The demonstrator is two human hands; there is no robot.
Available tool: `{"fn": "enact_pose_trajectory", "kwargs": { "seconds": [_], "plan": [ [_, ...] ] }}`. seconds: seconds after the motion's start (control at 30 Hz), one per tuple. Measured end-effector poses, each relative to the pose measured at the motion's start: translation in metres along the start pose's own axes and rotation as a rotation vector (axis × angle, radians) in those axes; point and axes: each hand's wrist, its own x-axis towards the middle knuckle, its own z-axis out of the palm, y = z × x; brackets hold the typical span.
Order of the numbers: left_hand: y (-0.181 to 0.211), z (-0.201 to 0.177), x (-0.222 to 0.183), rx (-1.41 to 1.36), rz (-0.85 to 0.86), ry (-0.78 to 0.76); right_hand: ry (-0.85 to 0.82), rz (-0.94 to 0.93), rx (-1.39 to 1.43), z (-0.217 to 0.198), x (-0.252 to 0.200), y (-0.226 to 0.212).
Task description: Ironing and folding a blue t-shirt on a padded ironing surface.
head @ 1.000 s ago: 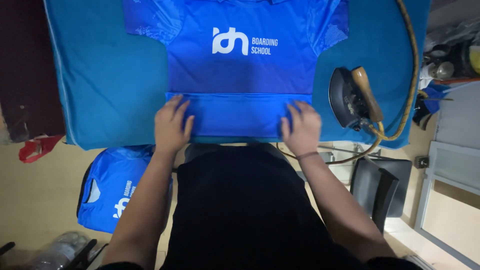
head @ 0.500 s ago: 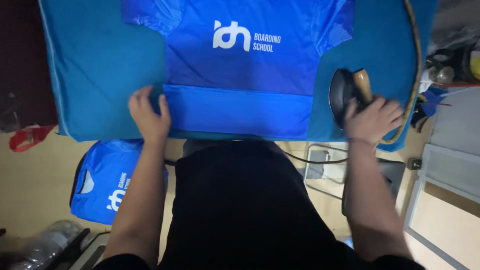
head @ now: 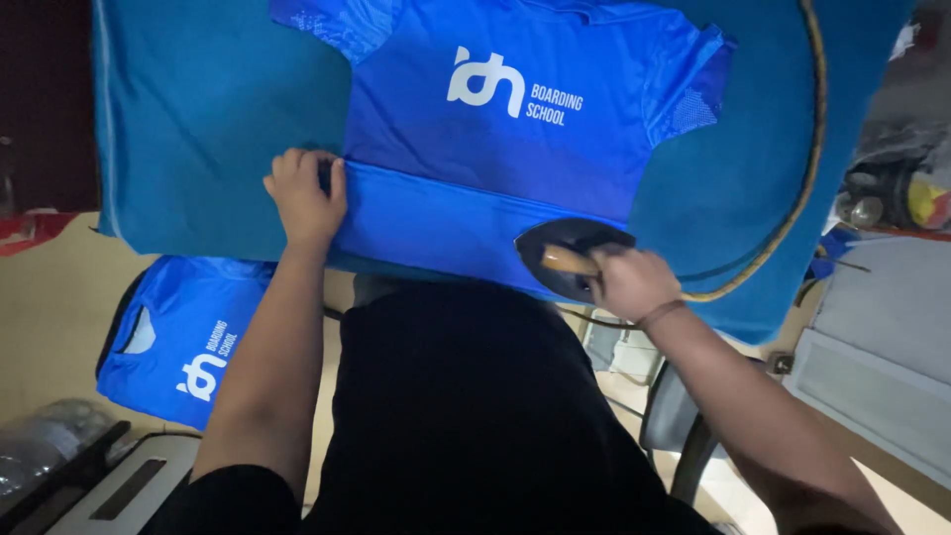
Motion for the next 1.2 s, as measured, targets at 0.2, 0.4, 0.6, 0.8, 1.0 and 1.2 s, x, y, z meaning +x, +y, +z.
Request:
{"fn": "enact_pose_trajectory", "kwargs": {
  "seconds": [0.2,0.4,0.6,0.8,1.0,1.2],
  "plan": [
    [-0.016,-0.001,-0.002,0.087,0.037,-0.008,-0.074,0.172,-0.116,0.013,0.033,0.012],
    [-0.006,-0.003,-0.002,0.174,0.066,-0.033,0.094,-0.072,-0.001,-0.02,0.055,-0.034],
    [-0.005,-0.008,0.01,0.173,0.062,-0.023,-0.189,-0.22,0.032,-0.031,0.094,-0.142],
    [-0.017,-0.02,-0.018,0.081,-0.028,-0.028,-0.067,-0.268,0.072,-0.025,0.133,-0.218],
    [-0.024,-0.032,-0.083,0.12,0.033,-0.093,0.012,-0.252,0.091,-0.038,0.164,-0.262],
    [-0.041,-0.027,-0.092,0.147,-0.078,-0.119,-0.131,-0.506,-0.111,-0.04,0.16,-0.268]
  ]
}}
